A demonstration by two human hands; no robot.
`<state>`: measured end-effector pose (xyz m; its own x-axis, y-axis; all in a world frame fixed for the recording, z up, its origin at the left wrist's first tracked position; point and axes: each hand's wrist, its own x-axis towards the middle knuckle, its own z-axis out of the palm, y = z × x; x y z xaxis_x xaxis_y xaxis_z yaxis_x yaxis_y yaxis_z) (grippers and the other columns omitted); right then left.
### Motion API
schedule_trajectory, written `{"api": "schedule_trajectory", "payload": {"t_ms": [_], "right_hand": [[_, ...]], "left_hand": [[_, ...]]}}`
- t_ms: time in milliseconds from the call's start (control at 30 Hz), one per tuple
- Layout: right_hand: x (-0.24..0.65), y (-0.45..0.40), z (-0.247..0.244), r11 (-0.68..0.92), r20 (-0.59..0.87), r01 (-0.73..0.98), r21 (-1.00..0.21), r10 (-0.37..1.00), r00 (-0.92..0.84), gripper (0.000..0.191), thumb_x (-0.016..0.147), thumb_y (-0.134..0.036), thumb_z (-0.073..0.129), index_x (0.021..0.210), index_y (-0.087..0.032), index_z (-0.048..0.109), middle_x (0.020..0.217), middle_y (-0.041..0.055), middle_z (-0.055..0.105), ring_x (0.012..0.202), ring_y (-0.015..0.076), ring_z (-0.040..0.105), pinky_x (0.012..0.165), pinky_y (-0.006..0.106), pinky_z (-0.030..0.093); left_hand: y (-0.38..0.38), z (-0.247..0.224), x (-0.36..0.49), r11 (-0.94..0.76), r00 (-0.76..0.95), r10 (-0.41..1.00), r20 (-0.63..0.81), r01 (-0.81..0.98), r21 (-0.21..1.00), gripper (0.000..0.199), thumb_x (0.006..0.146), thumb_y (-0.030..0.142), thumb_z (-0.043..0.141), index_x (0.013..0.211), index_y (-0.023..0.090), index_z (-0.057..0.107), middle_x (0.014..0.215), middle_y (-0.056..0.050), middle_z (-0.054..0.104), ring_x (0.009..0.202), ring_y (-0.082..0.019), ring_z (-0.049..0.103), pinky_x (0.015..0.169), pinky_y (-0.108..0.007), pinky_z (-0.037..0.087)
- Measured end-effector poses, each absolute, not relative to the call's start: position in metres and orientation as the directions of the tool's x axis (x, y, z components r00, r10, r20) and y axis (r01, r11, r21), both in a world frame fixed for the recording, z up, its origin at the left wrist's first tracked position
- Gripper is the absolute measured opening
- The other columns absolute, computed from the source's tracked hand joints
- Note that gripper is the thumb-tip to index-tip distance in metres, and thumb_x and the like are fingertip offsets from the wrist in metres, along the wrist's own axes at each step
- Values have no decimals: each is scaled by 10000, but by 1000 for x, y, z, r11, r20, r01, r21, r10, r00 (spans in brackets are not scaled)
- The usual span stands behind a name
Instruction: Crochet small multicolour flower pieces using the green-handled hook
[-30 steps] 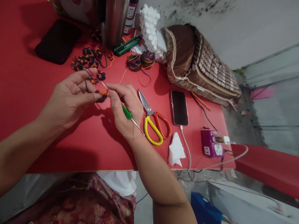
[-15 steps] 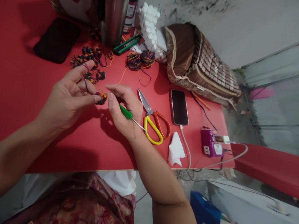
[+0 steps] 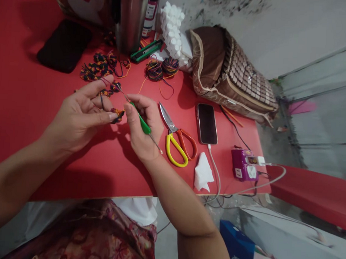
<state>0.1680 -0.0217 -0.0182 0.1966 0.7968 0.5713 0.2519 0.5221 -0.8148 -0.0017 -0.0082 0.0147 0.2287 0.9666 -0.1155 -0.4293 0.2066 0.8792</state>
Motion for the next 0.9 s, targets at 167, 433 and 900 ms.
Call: {"api": "schedule_trajectory", "payload": {"t_ms": [167, 433, 900], "right_hand": [[171, -15, -2, 205, 202, -298, -932, 978, 41, 453, 1016, -708, 883, 935, -274, 784, 679, -82, 604, 502, 71, 534, 532, 217, 551], [180, -4, 0, 92, 125, -337, -937, 989, -77, 711, 1103, -820, 650, 639, -282, 661, 540, -73, 423, 387, 81, 332, 370, 241, 345], [180, -11, 5, 253, 234, -138, -958, 962, 137, 740, 1070, -889, 655, 673, -267, 707, 600, -42, 579, 422, 75, 463, 413, 256, 430]], "left_hand": [[-2, 12, -9, 269, 350, 930, -110, -445, 854, 673, 758, 88, 1040, 1358, 264, 791, 849, 49, 752, 720, -163, 750, 695, -319, 633], [-4, 14, -10, 266, 412, 908, -74, -434, 861, 626, 773, 86, 1000, 1365, 223, 849, 870, 23, 804, 588, -142, 739, 571, -270, 639], [-4, 5, -6, 49, 212, 976, 44, -415, 908, 539, 789, 52, 974, 1288, 246, 905, 935, 0, 859, 779, -145, 751, 736, -273, 657]]}}
